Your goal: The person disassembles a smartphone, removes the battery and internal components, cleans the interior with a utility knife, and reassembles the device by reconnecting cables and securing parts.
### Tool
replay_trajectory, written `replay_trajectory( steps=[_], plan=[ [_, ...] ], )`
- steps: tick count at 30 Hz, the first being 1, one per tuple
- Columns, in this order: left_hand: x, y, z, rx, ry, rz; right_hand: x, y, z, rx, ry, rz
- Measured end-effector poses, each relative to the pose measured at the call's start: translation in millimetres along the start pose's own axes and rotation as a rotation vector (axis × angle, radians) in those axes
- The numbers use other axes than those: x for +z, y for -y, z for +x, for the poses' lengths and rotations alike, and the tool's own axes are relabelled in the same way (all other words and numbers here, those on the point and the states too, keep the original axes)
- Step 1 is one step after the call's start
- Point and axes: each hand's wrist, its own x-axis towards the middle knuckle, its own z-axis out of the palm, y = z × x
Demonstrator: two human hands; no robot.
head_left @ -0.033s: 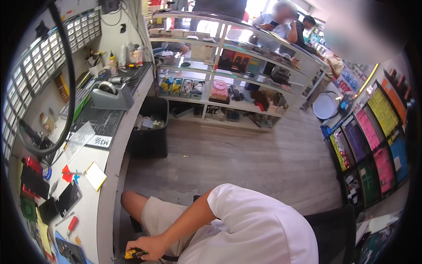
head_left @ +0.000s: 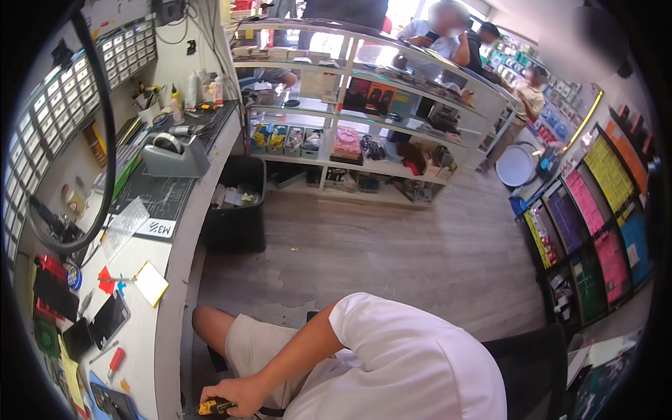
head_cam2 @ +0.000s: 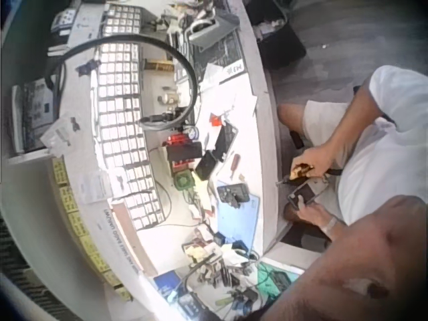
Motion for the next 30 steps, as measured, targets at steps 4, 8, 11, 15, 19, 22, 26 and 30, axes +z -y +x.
replay_trajectory(
  steps=[4,8,11,15,19,22,26,30],
  plan=[
    [0.3,-80.9,29.0,-0.078,0.033,-0.046,-1.4,-8.7,0.4,-0.159,0.012,-0.043],
    [5.4,-98.5,48.7,-0.310,0.069,-0.342,11.7,-22.2,9.0,-0.398,0.097,0.039],
    [-7.2,-108.3,49.4,-0.628,0.010,-0.679,5.6,-24.6,6.4,-0.446,0.125,0.076],
    [9.8,-113.2,29.3,-0.811,-0.007,-1.026,-5.6,-0.4,-9.1,-0.096,0.172,0.237],
    [12.5,-108.5,7.7,-0.758,-0.026,-1.184,9.7,33.2,-9.0,0.039,0.111,0.034],
    [17.4,-114.2,1.6,-0.772,-0.055,-1.189,10.8,22.9,-8.3,-0.027,0.100,-0.222],
    [24.4,-116.3,-1.3,-0.705,-0.028,-1.146,16.7,26.0,-14.2,-0.009,0.123,-0.230],
    [26.7,-120.3,1.2,-0.672,-0.011,-1.113,14.9,28.9,-15.2,-0.003,0.141,-0.229]
  ],
)
